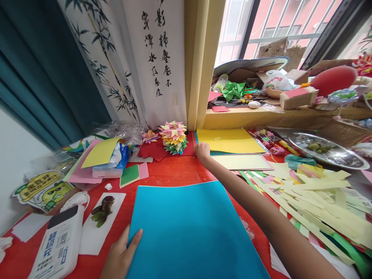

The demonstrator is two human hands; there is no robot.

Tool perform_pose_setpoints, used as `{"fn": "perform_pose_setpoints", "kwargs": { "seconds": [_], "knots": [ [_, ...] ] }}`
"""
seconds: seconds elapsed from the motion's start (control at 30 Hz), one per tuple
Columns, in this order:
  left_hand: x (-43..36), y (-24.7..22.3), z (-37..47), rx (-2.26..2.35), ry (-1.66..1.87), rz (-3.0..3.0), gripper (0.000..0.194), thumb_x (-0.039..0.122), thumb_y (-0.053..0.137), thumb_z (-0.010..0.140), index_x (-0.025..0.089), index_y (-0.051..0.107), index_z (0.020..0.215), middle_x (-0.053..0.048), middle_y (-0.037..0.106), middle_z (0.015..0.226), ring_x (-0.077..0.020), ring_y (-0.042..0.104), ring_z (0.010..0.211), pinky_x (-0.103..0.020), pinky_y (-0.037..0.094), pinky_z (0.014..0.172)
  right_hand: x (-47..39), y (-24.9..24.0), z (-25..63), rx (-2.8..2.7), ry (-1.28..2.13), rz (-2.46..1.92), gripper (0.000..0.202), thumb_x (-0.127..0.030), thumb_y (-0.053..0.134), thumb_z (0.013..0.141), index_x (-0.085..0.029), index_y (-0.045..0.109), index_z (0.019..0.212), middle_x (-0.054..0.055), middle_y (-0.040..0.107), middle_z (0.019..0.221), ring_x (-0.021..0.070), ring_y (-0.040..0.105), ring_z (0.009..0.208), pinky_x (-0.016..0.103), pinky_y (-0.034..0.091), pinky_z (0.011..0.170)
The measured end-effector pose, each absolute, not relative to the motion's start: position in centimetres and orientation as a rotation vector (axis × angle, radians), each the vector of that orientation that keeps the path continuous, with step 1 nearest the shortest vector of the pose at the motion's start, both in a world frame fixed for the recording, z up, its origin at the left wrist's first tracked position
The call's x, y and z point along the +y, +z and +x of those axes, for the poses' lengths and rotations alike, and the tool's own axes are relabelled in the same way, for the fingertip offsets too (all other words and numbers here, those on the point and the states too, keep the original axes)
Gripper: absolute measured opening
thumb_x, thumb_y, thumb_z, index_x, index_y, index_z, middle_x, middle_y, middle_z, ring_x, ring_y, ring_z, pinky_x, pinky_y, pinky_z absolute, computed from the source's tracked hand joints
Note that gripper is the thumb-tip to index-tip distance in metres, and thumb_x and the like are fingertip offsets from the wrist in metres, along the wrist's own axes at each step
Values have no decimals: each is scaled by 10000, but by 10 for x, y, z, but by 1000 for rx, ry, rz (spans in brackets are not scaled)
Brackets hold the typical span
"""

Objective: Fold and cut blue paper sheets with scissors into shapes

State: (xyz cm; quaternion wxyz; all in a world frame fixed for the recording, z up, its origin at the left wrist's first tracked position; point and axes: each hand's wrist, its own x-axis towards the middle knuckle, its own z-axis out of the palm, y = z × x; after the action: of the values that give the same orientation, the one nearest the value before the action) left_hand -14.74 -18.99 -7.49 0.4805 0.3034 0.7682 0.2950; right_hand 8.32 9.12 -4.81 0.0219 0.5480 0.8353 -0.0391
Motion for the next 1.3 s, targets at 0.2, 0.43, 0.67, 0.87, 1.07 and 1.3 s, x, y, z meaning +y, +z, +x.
{"fn": "perform_pose_setpoints", "kwargs": {
  "seconds": [0.2,0.43,0.67,0.87,1.07,1.3],
  "knots": [
    [-191,-79,-149,2088,770,854,677,610,503,732,185,479,1259,-101,515,1324,-323,436,1246,-442,426,983,57,-51,93,2472,105,2030,372,-324,519,895,-127,494,1210,112,555,1150,200,587,950,387,501,792],
    [-211,-72,-139,1903,1186,542,658,568,530,763,267,396,1332,-99,506,1319,-325,578,1070,-483,502,868,-16,-21,142,2607,43,1981,437,-374,317,950,-132,402,1304,183,605,1120,294,623,926,354,444,691],
    [-279,-85,-47,1447,1364,306,682,461,622,751,293,295,1326,-70,641,1073,-248,678,819,-338,578,613,-119,-11,189,2667,-365,1861,355,-403,378,920,-196,580,1127,66,700,955,208,651,846,270,439,656],
    [-312,-80,-4,1194,959,443,378,491,609,751,139,509,849,-38,651,616,-140,602,424,-209,456,406,-232,-34,206,2322,-1674,1687,437,-462,366,901,-145,592,703,70,673,641,170,640,570,264,471,550],
    [-310,-71,-17,1134,816,1732,290,368,454,882,161,594,737,-63,675,672,-167,652,636,-271,523,621,-291,-96,221,1889,-2380,1801,474,-564,461,830,-112,592,776,63,652,622,137,622,528,238,474,522],
    [-240,-70,-17,1140,255,2775,499,441,504,849,194,474,1281,-102,405,1413,-302,284,1342,-527,315,1060,-302,-122,217,1683,-2848,1851,472,-557,519,809,-102,622,884,59,659,703,118,621,567,215,459,517]
  ]
}}
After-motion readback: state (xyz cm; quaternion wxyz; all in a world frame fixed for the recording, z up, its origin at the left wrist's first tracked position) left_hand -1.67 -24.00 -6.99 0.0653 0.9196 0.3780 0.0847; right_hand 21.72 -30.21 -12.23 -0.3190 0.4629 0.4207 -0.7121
